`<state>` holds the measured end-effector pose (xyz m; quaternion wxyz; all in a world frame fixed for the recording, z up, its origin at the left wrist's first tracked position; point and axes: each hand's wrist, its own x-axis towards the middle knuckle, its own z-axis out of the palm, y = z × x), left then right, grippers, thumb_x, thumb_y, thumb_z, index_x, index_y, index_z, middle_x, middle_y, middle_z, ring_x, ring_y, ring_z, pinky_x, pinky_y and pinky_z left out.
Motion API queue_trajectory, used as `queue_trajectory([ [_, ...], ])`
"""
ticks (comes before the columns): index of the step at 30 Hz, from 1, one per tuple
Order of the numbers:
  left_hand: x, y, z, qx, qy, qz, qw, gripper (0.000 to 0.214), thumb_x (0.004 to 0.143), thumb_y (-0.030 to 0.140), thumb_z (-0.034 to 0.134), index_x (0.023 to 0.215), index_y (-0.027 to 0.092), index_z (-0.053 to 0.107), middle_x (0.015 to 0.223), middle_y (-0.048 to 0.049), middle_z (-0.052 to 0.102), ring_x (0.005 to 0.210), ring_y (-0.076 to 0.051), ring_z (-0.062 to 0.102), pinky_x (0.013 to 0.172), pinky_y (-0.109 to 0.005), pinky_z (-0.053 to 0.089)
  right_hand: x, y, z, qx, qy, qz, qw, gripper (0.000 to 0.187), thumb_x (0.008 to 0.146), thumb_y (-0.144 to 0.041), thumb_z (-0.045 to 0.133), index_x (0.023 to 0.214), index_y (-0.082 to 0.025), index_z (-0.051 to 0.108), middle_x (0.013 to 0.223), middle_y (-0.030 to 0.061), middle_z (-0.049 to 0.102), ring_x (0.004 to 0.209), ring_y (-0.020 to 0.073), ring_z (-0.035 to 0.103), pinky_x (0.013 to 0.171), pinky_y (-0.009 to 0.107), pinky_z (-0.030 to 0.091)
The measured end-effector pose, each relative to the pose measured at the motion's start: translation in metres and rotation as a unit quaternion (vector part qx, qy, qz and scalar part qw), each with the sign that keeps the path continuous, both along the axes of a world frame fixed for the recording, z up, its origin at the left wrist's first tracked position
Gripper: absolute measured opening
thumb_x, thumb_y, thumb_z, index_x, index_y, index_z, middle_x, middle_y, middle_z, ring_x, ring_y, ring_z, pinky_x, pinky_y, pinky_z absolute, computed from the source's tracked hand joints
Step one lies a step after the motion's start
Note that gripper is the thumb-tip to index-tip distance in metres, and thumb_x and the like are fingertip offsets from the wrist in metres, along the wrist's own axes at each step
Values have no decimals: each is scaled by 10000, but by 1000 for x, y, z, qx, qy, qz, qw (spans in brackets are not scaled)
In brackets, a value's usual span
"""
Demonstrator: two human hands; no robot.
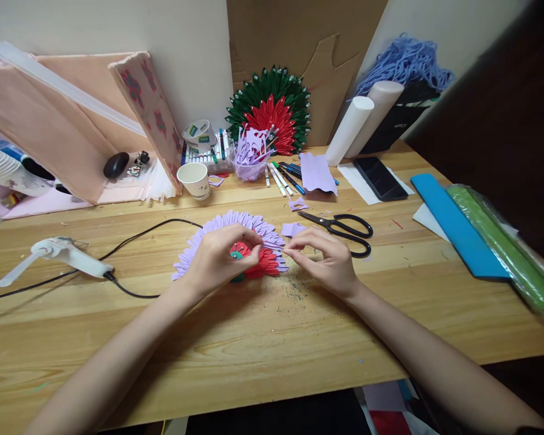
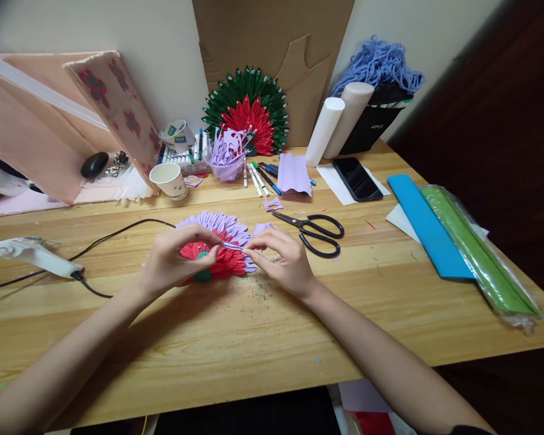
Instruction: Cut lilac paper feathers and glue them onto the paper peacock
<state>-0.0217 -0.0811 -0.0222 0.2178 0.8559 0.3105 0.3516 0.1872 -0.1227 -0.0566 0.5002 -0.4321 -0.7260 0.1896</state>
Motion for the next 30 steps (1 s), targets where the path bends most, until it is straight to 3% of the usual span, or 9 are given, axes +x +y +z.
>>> queue_trajectory([
  [15, -4, 7, 0, 49, 45, 25, 997, 69, 718, 95, 568, 739, 154, 595, 693, -7, 649, 610, -102, 589, 597, -216, 475, 1, 0, 4, -6, 9, -25, 1000, 29, 769, -191, 628, 763, -204, 652, 729, 28, 651, 695, 160, 587, 676, 318, 473],
  [18, -4, 6, 3, 17, 22, 42, 999, 54, 727, 116, 581, 762, 152, 599, 719, -18, 657, 634, -110, 597, 624, -231, 490, 1, 1, 4, -26, 39, -41, 998, 34, 766, -206, 636, 736, -199, 651, 722, 31, 646, 691, 161, 588, 668, 314, 474],
  [25, 3, -2, 2, -76, -32, -15, 997, 80, 772, 181, 598, 844, 154, 619, 810, -37, 666, 737, -122, 614, 697, -252, 509, -2, 5, -1, -122, 124, -6, 985, 77, 752, -255, 659, 728, -182, 657, 728, 38, 647, 701, 162, 595, 664, 313, 484],
  [30, 3, -2, 1, -95, -45, -22, 994, 90, 784, 169, 595, 852, 162, 655, 828, -41, 683, 760, -123, 625, 717, -253, 509, -3, 4, -3, -140, 132, 8, 981, 74, 745, -256, 669, 731, -184, 659, 734, 38, 647, 710, 161, 596, 684, 319, 482],
])
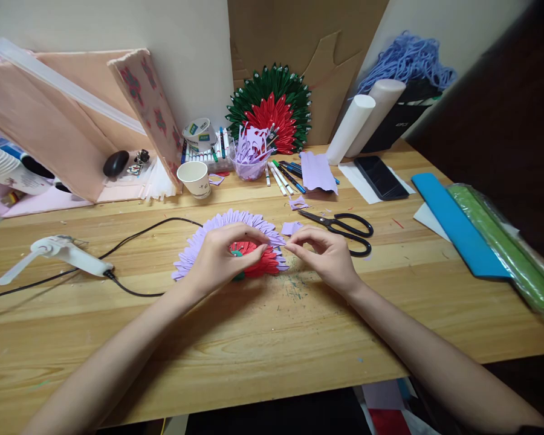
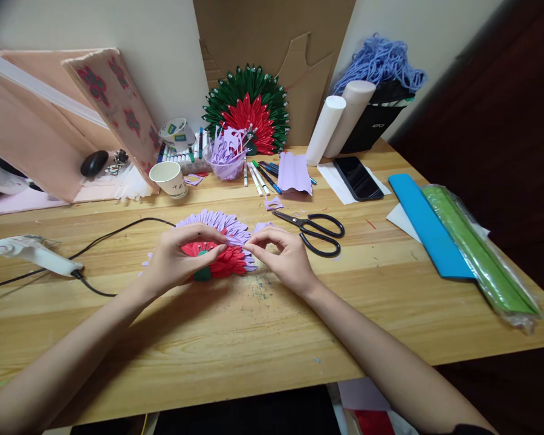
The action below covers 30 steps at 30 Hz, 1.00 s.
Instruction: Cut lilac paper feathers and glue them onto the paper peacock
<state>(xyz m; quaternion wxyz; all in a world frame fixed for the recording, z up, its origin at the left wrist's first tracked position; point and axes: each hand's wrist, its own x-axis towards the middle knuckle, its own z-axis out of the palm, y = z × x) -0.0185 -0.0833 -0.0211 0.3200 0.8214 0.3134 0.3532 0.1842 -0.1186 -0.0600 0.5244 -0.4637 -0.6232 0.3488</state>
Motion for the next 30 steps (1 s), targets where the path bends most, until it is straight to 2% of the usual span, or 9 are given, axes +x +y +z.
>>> queue_trajectory([
  [9, -2, 1, -2, 46, 13, 6, 999, 102, 787, 168, 582, 841, 161, 668, 806, -50, 690, 730, -127, 627, 678, -248, 513, -1, -2, 1, 14, -23, 3, 1000, 77, 753, -261, 659, 733, -186, 659, 730, 35, 651, 708, 163, 594, 700, 333, 475],
  [17, -2, 2, -4, 188, 46, 18, 981, 66, 759, 117, 581, 805, 145, 619, 743, -38, 673, 684, -117, 625, 649, -228, 505, -2, -3, 2, -4, -11, 7, 1000, 85, 749, -261, 663, 731, -179, 656, 725, 37, 647, 697, 159, 588, 672, 317, 477],
  [21, -3, 4, -6, 223, 52, 30, 973, 52, 746, 109, 579, 776, 148, 598, 719, -29, 662, 662, -117, 619, 634, -225, 503, -3, -3, 2, -6, -8, 7, 1000, 86, 749, -264, 663, 733, -180, 654, 727, 36, 647, 696, 157, 586, 669, 317, 478],
  [27, -6, 6, 3, 223, 55, 45, 972, 61, 736, 92, 576, 753, 140, 609, 711, -32, 659, 658, -115, 610, 644, -225, 498, -2, -2, 3, 8, -9, -2, 1000, 51, 749, -226, 663, 729, -180, 654, 732, 33, 644, 709, 154, 586, 687, 317, 470],
  [30, -6, 5, 7, 146, 23, 94, 985, 37, 738, 127, 593, 743, 142, 627, 714, -28, 667, 657, -118, 615, 662, -233, 507, 1, -1, 3, 14, 1, -8, 1000, 38, 751, -214, 662, 733, -181, 658, 734, 30, 643, 708, 150, 585, 680, 310, 467],
])
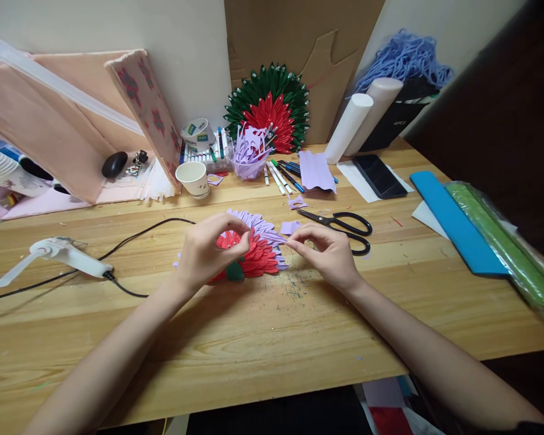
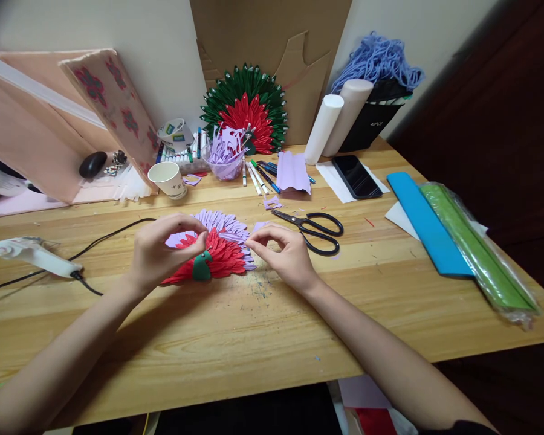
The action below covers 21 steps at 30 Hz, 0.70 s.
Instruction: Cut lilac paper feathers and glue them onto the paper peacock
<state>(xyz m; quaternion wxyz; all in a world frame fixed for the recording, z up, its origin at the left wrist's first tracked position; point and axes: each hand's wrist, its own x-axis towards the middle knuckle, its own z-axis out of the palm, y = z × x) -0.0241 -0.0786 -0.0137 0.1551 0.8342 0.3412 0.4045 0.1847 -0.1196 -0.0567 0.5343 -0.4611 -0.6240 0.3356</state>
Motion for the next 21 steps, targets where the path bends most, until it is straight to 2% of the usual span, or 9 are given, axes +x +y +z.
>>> queue_trajectory([
  [2, 2, -2, 0, -119, -50, 10, 992, 81, 747, 185, 609, 802, 138, 645, 751, -40, 682, 676, -126, 631, 675, -239, 523, 1, 0, 0, 3, -2, -1, 1000, 32, 748, -211, 664, 732, -184, 662, 730, 26, 647, 707, 149, 587, 681, 309, 467],
  [5, 7, -4, -3, -309, -94, -3, 947, 195, 745, 272, 633, 872, 127, 664, 809, -67, 702, 706, -146, 652, 674, -251, 537, 0, -1, 0, 9, -16, -3, 1000, 20, 737, -206, 676, 734, -187, 672, 731, 25, 658, 711, 153, 591, 688, 313, 466],
  [7, 9, -4, -4, -375, -100, -6, 922, 203, 731, 300, 650, 832, 126, 680, 791, -68, 707, 698, -152, 653, 657, -249, 534, -1, -2, 1, 13, -19, -2, 1000, 20, 729, -207, 683, 734, -189, 678, 731, 25, 663, 706, 156, 595, 691, 320, 468],
  [9, 9, -4, -3, -399, -99, -1, 912, 192, 720, 308, 660, 779, 127, 687, 749, -58, 705, 671, -147, 646, 640, -242, 524, -2, -2, 1, 14, -17, 0, 1000, 23, 725, -208, 688, 737, -190, 681, 731, 28, 666, 699, 158, 597, 690, 325, 469],
  [15, 10, -6, 2, -411, -104, 11, 906, 184, 708, 306, 670, 750, 128, 692, 718, -47, 699, 645, -132, 630, 620, -226, 503, -4, -3, 1, 5, -8, -23, 1000, 49, 699, -211, 712, 719, -181, 679, 713, 28, 665, 686, 156, 594, 680, 321, 468],
  [21, 12, -6, 4, -417, -113, 30, 901, 187, 700, 305, 675, 726, 120, 688, 704, -46, 698, 645, -131, 626, 619, -220, 501, -6, -2, 2, -39, 37, -44, 998, 82, 676, -227, 727, 719, -173, 683, 713, 25, 676, 698, 150, 610, 688, 301, 485],
])
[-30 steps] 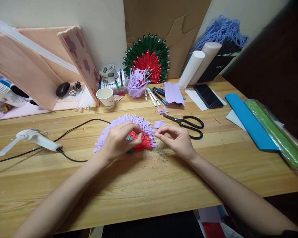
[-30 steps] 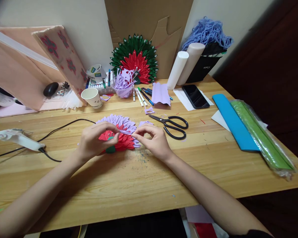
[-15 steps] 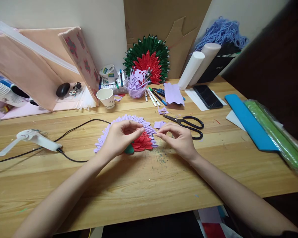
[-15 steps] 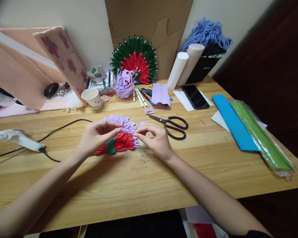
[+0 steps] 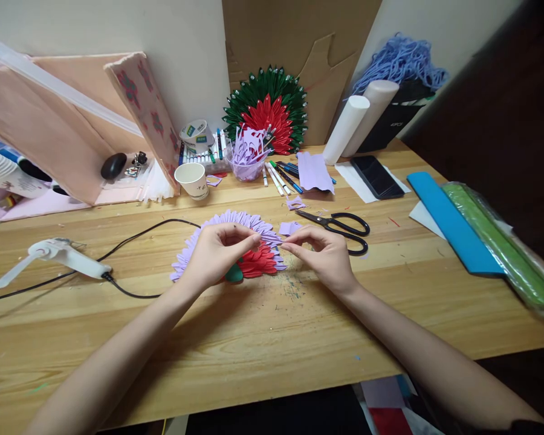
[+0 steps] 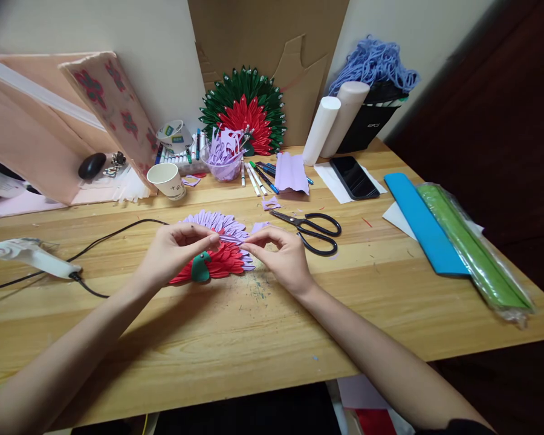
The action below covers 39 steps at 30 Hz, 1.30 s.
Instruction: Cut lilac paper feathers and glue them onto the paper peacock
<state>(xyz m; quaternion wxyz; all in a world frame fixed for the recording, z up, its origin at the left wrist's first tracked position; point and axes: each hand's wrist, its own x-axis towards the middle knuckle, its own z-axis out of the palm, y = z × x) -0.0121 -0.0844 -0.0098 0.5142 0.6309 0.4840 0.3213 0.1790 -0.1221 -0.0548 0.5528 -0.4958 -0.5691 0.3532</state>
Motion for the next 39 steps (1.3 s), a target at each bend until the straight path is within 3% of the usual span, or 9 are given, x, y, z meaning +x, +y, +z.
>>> queue_trajectory([
  [5, -3, 4, 2, 17, 0, 18, 1000, 205, 692, 323, 683, 729, 121, 689, 714, -51, 703, 657, -136, 630, 627, -223, 507, 5, 4, 1, -59, 41, -28, 997, 108, 685, -267, 710, 720, -171, 678, 722, 19, 687, 690, 146, 628, 678, 278, 501],
  [11, -26, 5, 12, 26, 26, 73, 997, 238, 640, 350, 721, 753, 141, 707, 739, -60, 713, 693, -168, 651, 672, -255, 520, 23, 14, 1, -44, -19, -74, 996, 210, 806, -352, 567, 771, -169, 666, 768, 43, 688, 714, 153, 625, 668, 281, 491],
  [15, -62, -6, 11, -4, 58, 122, 991, 260, 607, 390, 734, 717, 157, 705, 717, -65, 715, 708, -192, 661, 696, -274, 524, 47, 24, -1, 2, -141, -116, 983, 259, 773, -363, 600, 956, -182, 632, 942, 64, 673, 764, 162, 612, 722, 309, 478],
  [19, -109, -31, -3, -47, 84, 152, 984, 298, 574, 444, 738, 676, 167, 699, 724, -75, 716, 728, -231, 663, 706, -308, 534, 68, 34, -1, -108, -295, -57, 947, 281, 803, -419, 535, 906, -189, 659, 616, 25, 641, 567, 180, 591, 589, 319, 463],
  [23, -154, -64, -19, -68, 84, 239, 965, 305, 549, 437, 757, 706, 182, 698, 739, -66, 716, 747, -236, 663, 723, -314, 539, 56, 47, 12, 1, -424, -3, 906, 410, 773, -297, 564, 1177, -228, 550, 1044, 90, 639, 996, 261, 577, 859, 413, 426],
  [25, -172, -78, -24, -66, 56, 294, 952, 329, 561, 428, 756, 755, 169, 701, 750, -73, 716, 767, -234, 665, 751, -317, 538, 31, 54, 22, 37, -424, 26, 904, 307, 802, -300, 521, 1083, -200, 596, 1090, 103, 618, 1041, 261, 555, 890, 404, 407],
  [29, -202, -93, -30, -44, -19, 389, 920, 375, 578, 410, 757, 808, 122, 685, 793, -102, 714, 760, -223, 672, 757, -329, 545, -54, 62, 38, -2, -355, 152, 922, 277, 869, -313, 425, 744, -183, 635, 763, 57, 676, 742, 198, 624, 709, 320, 450],
  [34, -231, -95, -31, -7, -51, 460, 886, 390, 583, 388, 764, 834, 101, 681, 818, -117, 716, 712, -181, 668, 739, -304, 544, -192, 64, 25, 46, -274, 313, 908, 255, 802, -174, 503, 1050, -124, 538, 999, 113, 638, 804, 165, 609, 716, 281, 450],
  [39, -245, -93, -37, 18, -83, 476, 875, 398, 561, 370, 780, 827, 91, 683, 811, -127, 718, 701, -180, 666, 728, -303, 538, -303, 72, 4, 31, -309, 317, 896, 371, 810, -355, 529, 1078, -98, 534, 1089, 174, 594, 952, 225, 567, 794, 315, 409],
])
